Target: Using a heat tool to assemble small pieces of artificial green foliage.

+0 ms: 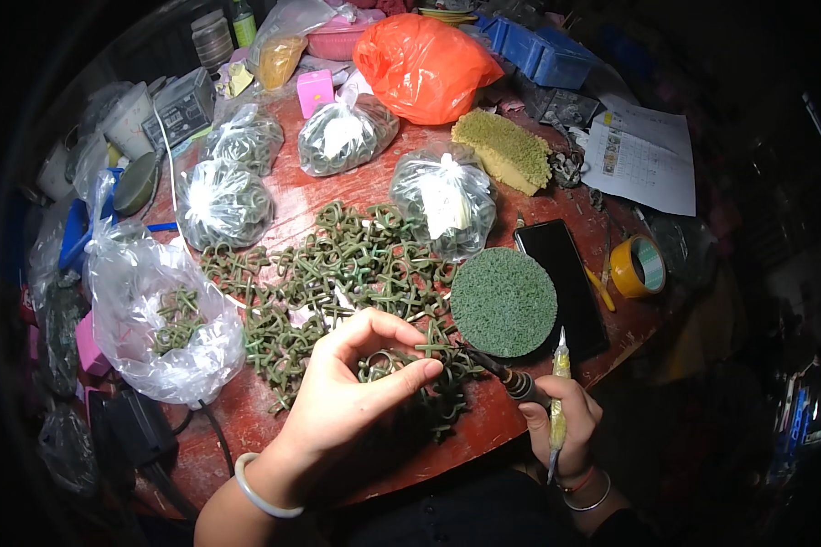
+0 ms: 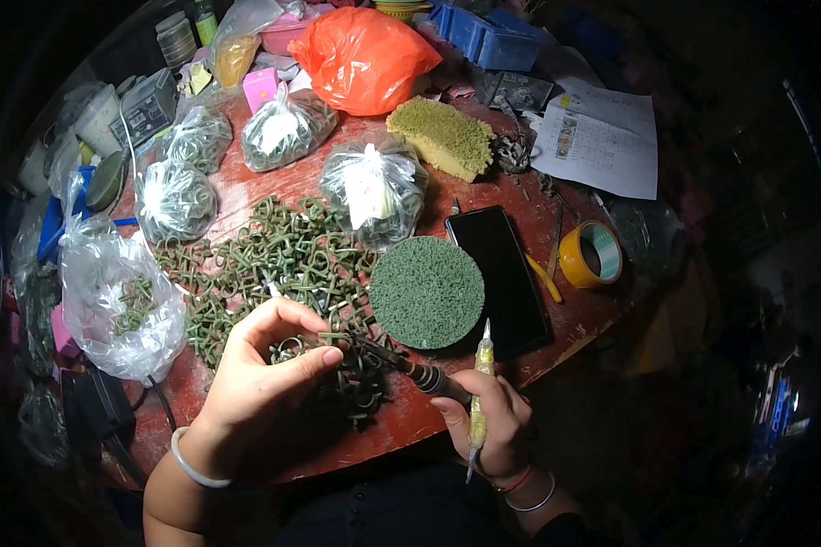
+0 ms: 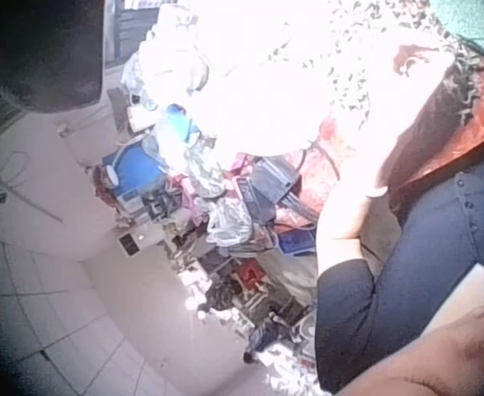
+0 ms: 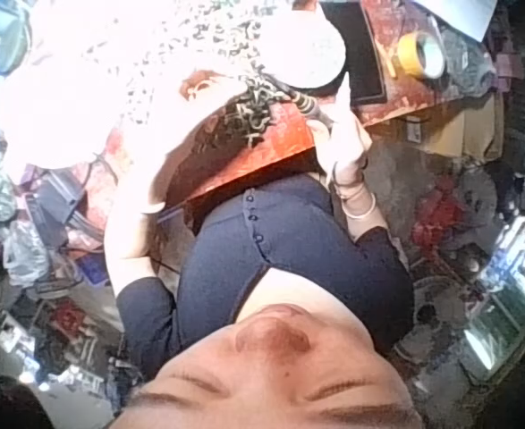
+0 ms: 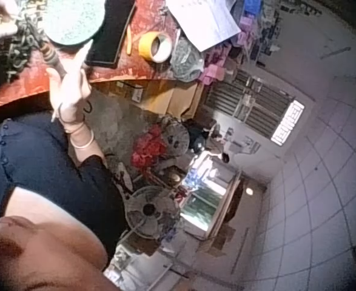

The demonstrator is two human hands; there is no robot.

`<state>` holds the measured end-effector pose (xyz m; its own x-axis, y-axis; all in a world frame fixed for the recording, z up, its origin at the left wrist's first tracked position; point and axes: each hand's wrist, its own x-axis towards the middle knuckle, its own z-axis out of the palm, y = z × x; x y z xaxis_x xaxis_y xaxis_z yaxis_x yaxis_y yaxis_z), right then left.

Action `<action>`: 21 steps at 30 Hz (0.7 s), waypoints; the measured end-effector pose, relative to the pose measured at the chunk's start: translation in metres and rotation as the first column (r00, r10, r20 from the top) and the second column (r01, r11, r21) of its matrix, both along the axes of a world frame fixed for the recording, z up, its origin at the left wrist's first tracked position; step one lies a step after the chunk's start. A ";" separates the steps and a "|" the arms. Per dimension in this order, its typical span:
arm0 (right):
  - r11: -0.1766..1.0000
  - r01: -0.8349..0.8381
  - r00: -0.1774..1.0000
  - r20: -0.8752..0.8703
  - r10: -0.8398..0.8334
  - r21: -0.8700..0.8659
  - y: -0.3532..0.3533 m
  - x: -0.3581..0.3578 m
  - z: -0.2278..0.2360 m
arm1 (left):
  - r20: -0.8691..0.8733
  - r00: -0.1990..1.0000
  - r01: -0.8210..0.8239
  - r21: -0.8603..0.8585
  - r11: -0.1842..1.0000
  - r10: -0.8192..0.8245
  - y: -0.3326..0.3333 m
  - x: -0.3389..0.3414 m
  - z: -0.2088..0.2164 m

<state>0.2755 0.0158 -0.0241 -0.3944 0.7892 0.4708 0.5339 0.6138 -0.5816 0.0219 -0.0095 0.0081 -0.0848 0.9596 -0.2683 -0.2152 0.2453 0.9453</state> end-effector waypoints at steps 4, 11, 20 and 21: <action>1.000 -0.011 1.000 0.017 0.011 0.020 0.001 -0.001 0.001 | 0.037 0.999 0.004 -0.028 1.000 -0.003 -0.001 -0.001 0.001; 1.000 -0.014 1.000 0.017 0.013 0.024 0.002 -0.002 0.002 | 0.029 1.000 0.005 -0.041 0.999 -0.004 0.000 0.000 0.001; 1.000 -0.008 1.000 0.014 0.008 0.027 0.001 -0.001 0.000 | -0.014 1.000 0.024 0.059 0.998 -0.023 0.000 0.000 -0.006; 1.000 -0.003 1.000 0.007 0.003 0.031 0.001 -0.001 -0.001 | -0.013 1.000 0.024 0.059 0.998 -0.023 0.001 0.000 -0.006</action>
